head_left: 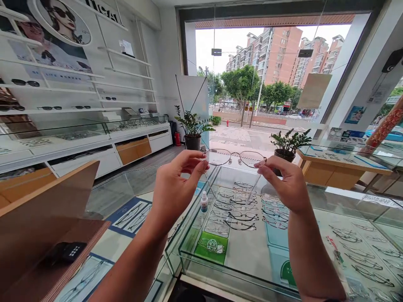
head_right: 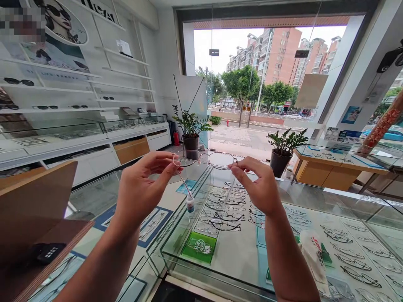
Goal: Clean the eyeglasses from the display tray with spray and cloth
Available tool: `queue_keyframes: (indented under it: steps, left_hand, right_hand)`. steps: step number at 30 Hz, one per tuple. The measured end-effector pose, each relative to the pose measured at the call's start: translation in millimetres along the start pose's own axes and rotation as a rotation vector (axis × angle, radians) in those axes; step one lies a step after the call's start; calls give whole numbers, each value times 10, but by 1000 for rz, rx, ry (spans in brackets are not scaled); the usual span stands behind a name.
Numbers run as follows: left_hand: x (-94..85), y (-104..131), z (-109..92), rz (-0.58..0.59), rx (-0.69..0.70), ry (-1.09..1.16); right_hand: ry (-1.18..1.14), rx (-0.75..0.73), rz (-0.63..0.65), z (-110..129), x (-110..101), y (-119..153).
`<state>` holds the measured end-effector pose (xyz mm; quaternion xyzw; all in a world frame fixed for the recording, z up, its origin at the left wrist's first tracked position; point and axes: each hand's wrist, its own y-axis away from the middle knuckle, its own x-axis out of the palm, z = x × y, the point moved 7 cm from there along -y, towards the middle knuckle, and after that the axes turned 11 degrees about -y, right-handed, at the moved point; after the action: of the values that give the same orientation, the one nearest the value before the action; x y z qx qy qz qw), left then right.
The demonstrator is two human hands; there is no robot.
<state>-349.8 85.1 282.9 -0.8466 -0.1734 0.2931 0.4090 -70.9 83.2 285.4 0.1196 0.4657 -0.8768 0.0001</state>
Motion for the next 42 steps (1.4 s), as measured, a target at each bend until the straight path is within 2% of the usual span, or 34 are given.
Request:
queue_keyframes:
  steps: [7, 14, 23, 27, 33, 42]
  left_hand:
    - [109, 44, -57, 17, 43, -78]
    - [40, 32, -93, -100, 104, -188]
    - [11, 29, -86, -95, 62, -239]
    - [21, 33, -71, -104, 67, -242]
    - [35, 9, -12, -95, 73, -271]
    - [23, 25, -17, -145, 116, -351]
  right_hand:
    - [316, -172, -229, 66, -85, 109]
    - [432, -286, -226, 200, 7, 144]
    - [435, -34, -258, 96, -1, 174]
    - [319, 27, -234, 35, 13, 171]
    - [210, 76, -159, -21, 61, 144]
    - [226, 93, -132, -4, 59, 166]
